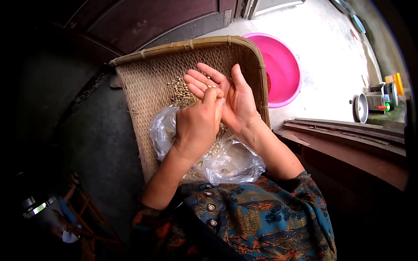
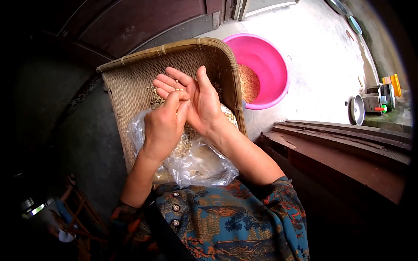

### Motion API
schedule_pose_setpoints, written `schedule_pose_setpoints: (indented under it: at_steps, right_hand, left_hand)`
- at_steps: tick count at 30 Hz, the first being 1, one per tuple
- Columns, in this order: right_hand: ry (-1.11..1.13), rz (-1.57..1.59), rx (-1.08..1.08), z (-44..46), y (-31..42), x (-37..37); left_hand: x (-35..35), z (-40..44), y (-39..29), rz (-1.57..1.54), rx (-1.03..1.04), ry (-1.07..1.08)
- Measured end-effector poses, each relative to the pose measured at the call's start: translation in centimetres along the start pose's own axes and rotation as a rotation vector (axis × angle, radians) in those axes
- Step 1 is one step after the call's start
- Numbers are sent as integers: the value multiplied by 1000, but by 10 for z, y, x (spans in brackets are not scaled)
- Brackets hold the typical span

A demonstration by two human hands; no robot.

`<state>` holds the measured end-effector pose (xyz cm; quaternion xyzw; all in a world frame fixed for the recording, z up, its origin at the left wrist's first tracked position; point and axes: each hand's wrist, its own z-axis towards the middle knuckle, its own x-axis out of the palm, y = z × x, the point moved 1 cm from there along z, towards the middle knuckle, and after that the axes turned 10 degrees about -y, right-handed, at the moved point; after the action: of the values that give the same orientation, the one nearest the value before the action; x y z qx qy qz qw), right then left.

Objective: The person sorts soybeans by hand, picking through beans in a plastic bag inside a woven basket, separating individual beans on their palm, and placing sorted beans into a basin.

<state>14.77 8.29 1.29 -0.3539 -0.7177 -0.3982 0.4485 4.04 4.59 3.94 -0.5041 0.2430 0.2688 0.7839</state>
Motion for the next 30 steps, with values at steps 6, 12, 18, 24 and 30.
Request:
schedule_pose_setpoints:
  at_steps: [6, 12, 18, 24, 30]
  right_hand:
    - [-129, 48, 37, 1, 6, -2]
    - [-157, -59, -4, -3, 2, -1]
    - [-113, -106, -32, -5, 2, 4]
    - [-118, -239, -91, -7, -4, 2]
    - [-141, 65, -26, -7, 14, -2]
  left_hand:
    - [0, 2, 2, 56, 10, 71]
    - [-1, 3, 5, 30, 50, 125]
    - [-1, 5, 2, 23, 23, 92]
    - [1, 6, 3, 134, 13, 120]
    - [-11, 9, 6, -289, -147, 91]
